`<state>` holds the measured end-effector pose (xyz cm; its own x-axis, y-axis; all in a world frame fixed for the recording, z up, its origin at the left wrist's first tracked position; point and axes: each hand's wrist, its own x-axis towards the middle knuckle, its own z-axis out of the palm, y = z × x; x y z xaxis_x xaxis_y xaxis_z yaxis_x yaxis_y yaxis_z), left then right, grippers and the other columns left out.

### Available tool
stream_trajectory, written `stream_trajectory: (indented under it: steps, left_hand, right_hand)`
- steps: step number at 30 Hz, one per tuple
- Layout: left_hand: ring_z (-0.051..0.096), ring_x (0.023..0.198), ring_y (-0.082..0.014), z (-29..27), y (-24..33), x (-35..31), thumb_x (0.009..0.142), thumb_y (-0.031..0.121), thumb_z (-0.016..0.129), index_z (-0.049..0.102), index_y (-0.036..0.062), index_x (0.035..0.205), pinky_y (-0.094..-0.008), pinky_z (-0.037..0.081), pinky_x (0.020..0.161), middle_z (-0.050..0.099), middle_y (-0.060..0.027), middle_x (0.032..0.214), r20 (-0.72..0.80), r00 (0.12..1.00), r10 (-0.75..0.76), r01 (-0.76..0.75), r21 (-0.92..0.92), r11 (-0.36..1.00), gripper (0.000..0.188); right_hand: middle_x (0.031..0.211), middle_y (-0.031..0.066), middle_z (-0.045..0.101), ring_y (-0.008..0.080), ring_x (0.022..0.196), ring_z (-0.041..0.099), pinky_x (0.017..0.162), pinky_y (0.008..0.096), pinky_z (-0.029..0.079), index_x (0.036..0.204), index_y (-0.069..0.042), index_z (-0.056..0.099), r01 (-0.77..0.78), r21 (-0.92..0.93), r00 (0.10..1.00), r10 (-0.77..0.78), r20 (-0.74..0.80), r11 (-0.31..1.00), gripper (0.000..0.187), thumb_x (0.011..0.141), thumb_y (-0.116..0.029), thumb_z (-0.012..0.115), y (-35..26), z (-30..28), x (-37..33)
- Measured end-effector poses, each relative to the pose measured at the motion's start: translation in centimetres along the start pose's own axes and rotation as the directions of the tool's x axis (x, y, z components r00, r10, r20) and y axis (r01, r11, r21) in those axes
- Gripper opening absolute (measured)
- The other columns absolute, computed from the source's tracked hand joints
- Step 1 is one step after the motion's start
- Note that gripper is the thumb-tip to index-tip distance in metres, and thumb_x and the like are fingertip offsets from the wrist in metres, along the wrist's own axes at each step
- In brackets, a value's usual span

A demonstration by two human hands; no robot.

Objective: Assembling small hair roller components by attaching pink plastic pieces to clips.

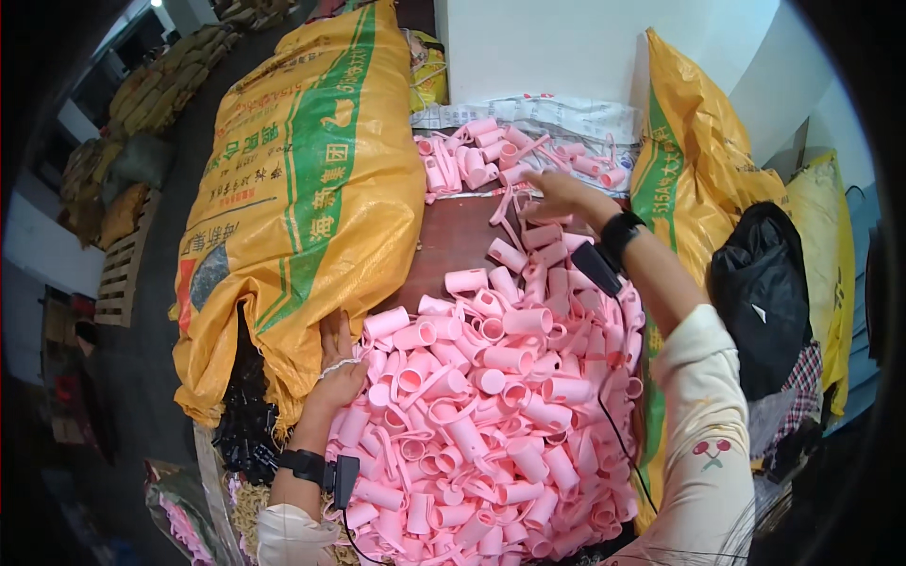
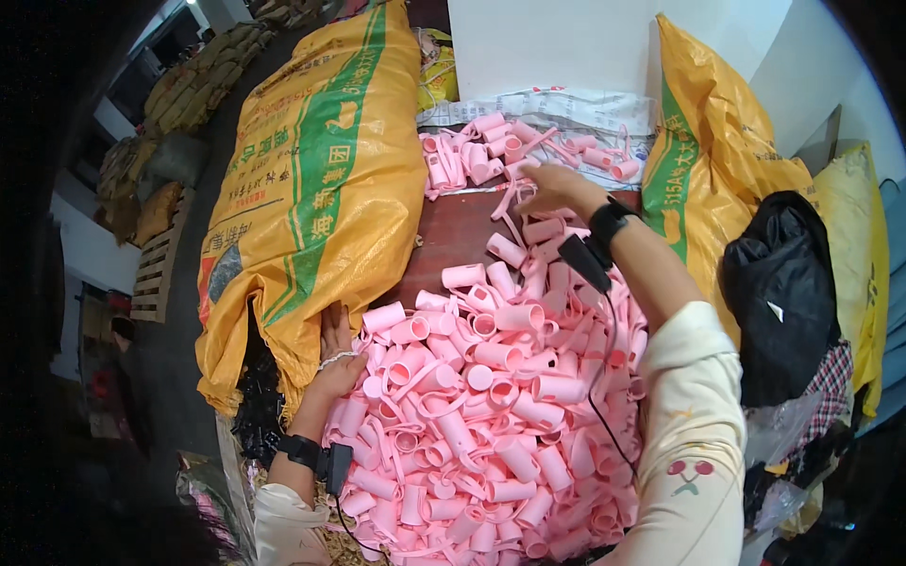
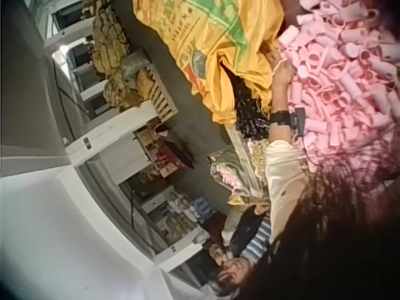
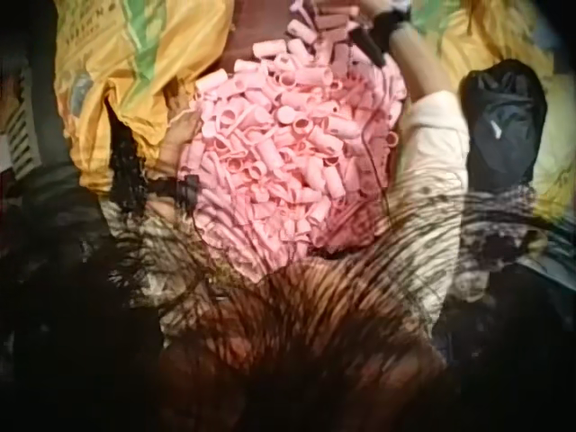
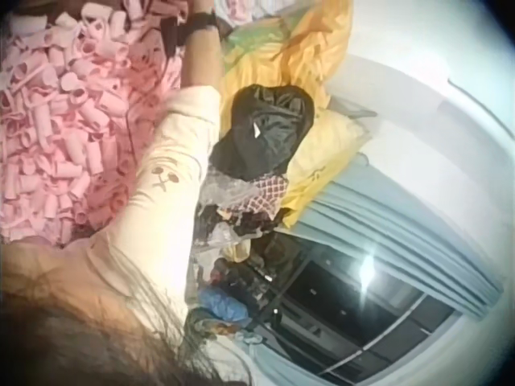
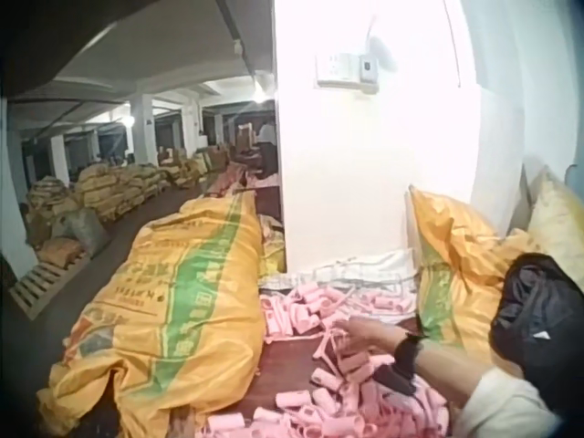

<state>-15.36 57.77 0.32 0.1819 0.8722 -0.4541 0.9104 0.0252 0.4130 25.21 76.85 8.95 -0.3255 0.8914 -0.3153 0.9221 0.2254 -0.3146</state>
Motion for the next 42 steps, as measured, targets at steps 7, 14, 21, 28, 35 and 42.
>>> stream_trajectory:
  steps: [7, 14, 21, 28, 35, 42]
  left_hand:
    - [0.019, 0.121, -0.0439, -0.9, 1.0, -0.3, 0.082, 0.037, 0.038, 0.047, -0.0055, 0.113, -0.0414, 0.009, 0.102, 0.034, -0.0325, 0.123, 0.065, 0.997, -0.039, 0.029, 0.155, 0.987, 0.054]
    - [0.008, 0.124, -0.0417, -1.0, 2.0, -0.1, 0.079, 0.034, 0.043, 0.026, -0.0014, 0.122, -0.0409, 0.005, 0.103, 0.018, -0.0291, 0.129, 0.002, 1.000, -0.017, 0.016, 0.133, 0.991, 0.058]
    - [-0.004, 0.127, -0.0391, -0.2, 1.7, 0.5, 0.076, 0.031, 0.048, 0.003, 0.0035, 0.132, -0.0403, 0.001, 0.103, 0.000, -0.0251, 0.137, -0.149, 0.986, 0.070, -0.063, 0.052, 0.997, 0.077]
    - [-0.010, 0.128, -0.0384, -0.3, 0.1, 0.3, 0.076, 0.031, 0.048, -0.009, 0.0054, 0.134, -0.0403, -0.001, 0.103, -0.008, -0.0226, 0.139, -0.193, 0.976, 0.102, -0.090, 0.071, 0.993, 0.086]
    - [0.053, 0.085, -0.0389, 4.7, -4.4, 1.7, 0.080, 0.015, 0.045, 0.058, -0.0039, 0.079, -0.0456, 0.040, 0.076, 0.056, -0.0263, 0.083, -0.096, 0.897, 0.432, -0.404, 0.224, 0.887, 0.023]
    - [0.057, 0.062, -0.0291, 0.5, 0.2, -1.1, 0.078, 0.009, 0.048, 0.055, -0.0008, 0.073, -0.0398, 0.044, 0.056, 0.056, -0.0167, 0.066, -0.219, 0.788, 0.576, -0.478, 0.372, 0.796, 0.013]
  right_hand:
    - [0.124, 0.0154, 0.040, 0.0413, 0.104, 0.045, 0.086, 0.0453, 0.038, 0.129, -0.018, 0.030, -0.266, -0.010, 0.877, 0.237, -0.418, 0.964, 0.081, 0.062, -0.045, 0.067, 0.8, 5.5, 7.4]
    - [0.125, 0.0100, 0.039, 0.0336, 0.117, 0.035, 0.085, 0.0609, 0.032, 0.120, -0.022, 0.040, -0.185, 0.102, 0.941, 0.206, -0.267, 0.977, 0.059, 0.068, -0.040, 0.061, 3.9, 6.4, 10.1]
    - [0.101, 0.0131, 0.052, 0.0334, 0.101, 0.047, 0.084, 0.0428, 0.040, 0.096, -0.005, 0.053, 0.286, 0.080, 0.876, -0.227, -0.425, 0.955, 0.036, 0.069, -0.028, 0.061, 1.1, 5.9, 4.9]
    - [0.104, 0.0120, 0.054, 0.0244, 0.087, 0.056, 0.080, 0.0387, 0.040, 0.106, -0.005, 0.050, 0.572, 0.357, 0.650, -0.673, 0.352, 0.739, 0.044, 0.072, -0.028, 0.063, -6.1, 2.3, -2.5]
    - [0.127, 0.0169, 0.037, 0.0345, 0.108, 0.046, 0.090, 0.0491, 0.035, 0.124, -0.017, 0.039, 0.094, -0.032, 0.942, -0.100, -0.321, 0.995, 0.059, 0.070, -0.026, 0.061, -8.2, 5.7, 11.4]
    - [0.138, 0.0087, 0.016, 0.0411, 0.116, 0.033, 0.081, 0.0591, 0.037, 0.121, -0.030, 0.042, -0.150, 0.011, 0.940, 0.146, -0.309, 0.989, 0.047, 0.075, -0.029, 0.055, -8.7, 8.4, 14.6]
